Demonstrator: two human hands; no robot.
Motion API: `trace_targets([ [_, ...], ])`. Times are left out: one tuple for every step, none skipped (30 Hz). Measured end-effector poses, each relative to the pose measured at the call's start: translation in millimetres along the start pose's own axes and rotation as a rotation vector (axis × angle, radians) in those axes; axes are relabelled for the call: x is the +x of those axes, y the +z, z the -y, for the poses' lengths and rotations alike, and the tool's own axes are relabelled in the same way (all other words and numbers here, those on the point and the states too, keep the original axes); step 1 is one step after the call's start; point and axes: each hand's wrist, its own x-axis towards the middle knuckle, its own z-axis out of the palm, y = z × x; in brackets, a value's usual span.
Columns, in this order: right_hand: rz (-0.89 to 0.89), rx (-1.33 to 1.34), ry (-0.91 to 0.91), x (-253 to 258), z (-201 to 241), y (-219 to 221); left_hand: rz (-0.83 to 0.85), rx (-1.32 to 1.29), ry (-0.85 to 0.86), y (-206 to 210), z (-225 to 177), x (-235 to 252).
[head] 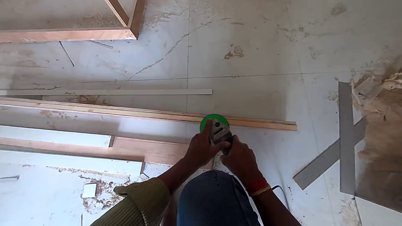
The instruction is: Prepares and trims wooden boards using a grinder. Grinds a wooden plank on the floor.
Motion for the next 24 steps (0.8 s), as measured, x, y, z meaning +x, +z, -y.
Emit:
trace_targets([
  [-0.004,-0.003,-0.001,0.1,-1.3,-0.4,0.000,0.002,0.004,1.1,-0.8,0.6],
  [-0.011,-0.001,-0.003,0.3,-2.6,-0.8,0.000,0.004,0.006,1.6,-2.1,1.3],
  [-0.018,0.005,-0.004,0.4,-4.4,-1.0,0.001,0.008,0.012,2.8,-3.0,2.1],
  [-0.027,0.008,-0.004,0.7,-6.2,-1.5,0.004,0.010,0.019,4.2,-4.0,3.4],
  [-0.037,0.010,-0.002,1.1,-8.0,-2.3,0.009,0.012,0.024,5.3,-5.4,5.0],
  [-0.044,0.008,0.000,1.2,-9.9,-3.2,0.015,0.012,0.027,6.7,-6.8,6.3],
  [-0.052,0.010,0.000,1.3,-11.9,-3.7,0.017,0.007,0.028,8.4,-8.3,7.2],
  [-0.058,0.012,-0.001,1.8,-13.5,-4.8,0.021,0.003,0.026,9.6,-10.2,8.4],
  [-0.063,0.010,-0.003,1.9,-15.1,-6.2,0.020,0.002,0.028,10.7,-12.1,9.5],
  [-0.068,0.009,-0.005,1.6,-16.9,-7.5,0.022,0.000,0.029,11.9,-13.9,10.3],
  [-0.077,0.014,-0.007,1.3,-19.1,-8.6,0.029,0.000,0.027,13.0,-16.3,11.1],
  [-0.087,0.017,-0.008,0.9,-21.6,-9.3,0.036,0.000,0.024,14.5,-18.5,12.0],
  [-0.096,0.017,-0.008,1.2,-24.1,-10.3,0.042,-0.002,0.025,15.8,-20.8,13.4],
  [-0.100,0.017,-0.007,1.7,-26.5,-12.2,0.042,-0.010,0.032,17.6,-22.9,15.2],
  [-0.108,0.019,-0.007,2.1,-29.2,-13.9,0.047,-0.018,0.037,19.4,-25.5,16.9],
  [-0.113,0.023,-0.005,2.0,-32.8,-15.3,0.060,-0.033,0.035,21.4,-28.7,18.4],
  [-0.121,0.032,0.002,1.8,-36.4,-16.9,0.079,-0.050,0.029,22.5,-33.1,19.7],
  [-0.136,0.045,0.007,2.0,-40.0,-18.7,0.101,-0.066,0.032,23.0,-37.7,22.5],
  [-0.157,0.062,0.010,1.0,-44.5,-19.5,0.130,-0.075,0.042,23.4,-41.3,25.9],
  [-0.187,0.080,0.013,-1.0,-49.3,-19.5,0.166,-0.081,0.061,24.0,-43.5,29.1],
  [-0.226,0.091,0.011,-2.7,-53.8,-18.4,0.198,-0.092,0.093,24.2,-44.0,32.3],
  [-0.258,0.092,0.006,-4.4,-56.4,-16.3,0.230,-0.100,0.123,23.1,-42.6,34.0],
  [-0.278,0.090,-0.004,-5.8,-55.7,-13.9,0.255,-0.101,0.147,20.2,-39.6,34.1],
  [-0.286,0.086,-0.013,-7.2,-52.2,-11.4,0.266,-0.095,0.155,15.8,-36.7,32.8],
])
